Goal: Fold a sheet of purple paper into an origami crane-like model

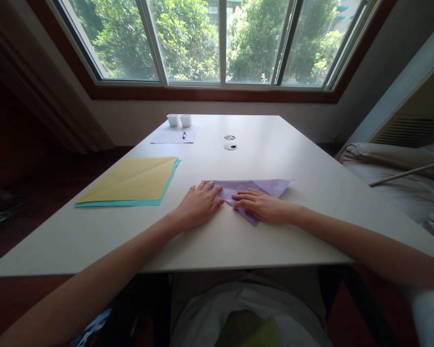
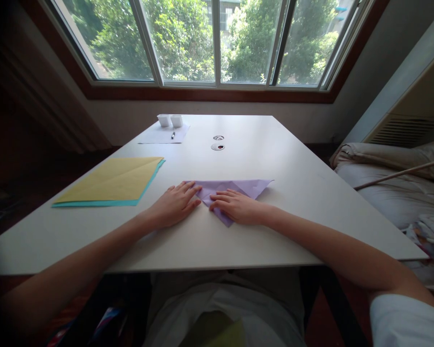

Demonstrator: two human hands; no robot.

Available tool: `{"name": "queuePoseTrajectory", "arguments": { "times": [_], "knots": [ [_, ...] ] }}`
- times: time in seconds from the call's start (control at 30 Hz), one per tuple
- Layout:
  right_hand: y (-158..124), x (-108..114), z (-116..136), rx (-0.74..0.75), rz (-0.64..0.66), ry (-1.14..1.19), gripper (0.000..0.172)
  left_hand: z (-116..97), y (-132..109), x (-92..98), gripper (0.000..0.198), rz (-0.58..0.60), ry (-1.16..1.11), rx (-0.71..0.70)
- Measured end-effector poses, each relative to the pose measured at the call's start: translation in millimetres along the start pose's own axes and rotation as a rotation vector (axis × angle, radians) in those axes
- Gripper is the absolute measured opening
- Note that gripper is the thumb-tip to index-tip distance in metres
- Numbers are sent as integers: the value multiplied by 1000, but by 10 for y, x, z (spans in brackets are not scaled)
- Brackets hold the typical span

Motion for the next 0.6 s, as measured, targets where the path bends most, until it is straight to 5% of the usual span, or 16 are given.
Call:
{"name": "queuePoseTrajectory", "arguments": {
  "times": [0.13,0.2,0.33,0.6],
  "knots": [
    [-6,3,0,-19,15,21,36,249,85,166,50,-139,7,157],
    [-7,6,-1,-23,17,30,35,386,145,178,46,-120,-53,200],
    [-2,19,1,-8,28,16,35,536,255,195,39,-109,-285,180],
    [-2,82,35,20,20,1,34,713,319,123,37,-30,-939,441]
  ]
}}
Point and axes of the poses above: each hand's wrist, its own y-axis towards the middle knuckle, its own x-axis out of the back of the hand, z = x × y, the point moved 6 cm from there along y, towards the middle knuckle, and after that the axes turned 10 degrees about -y, right-handed, at the moved point
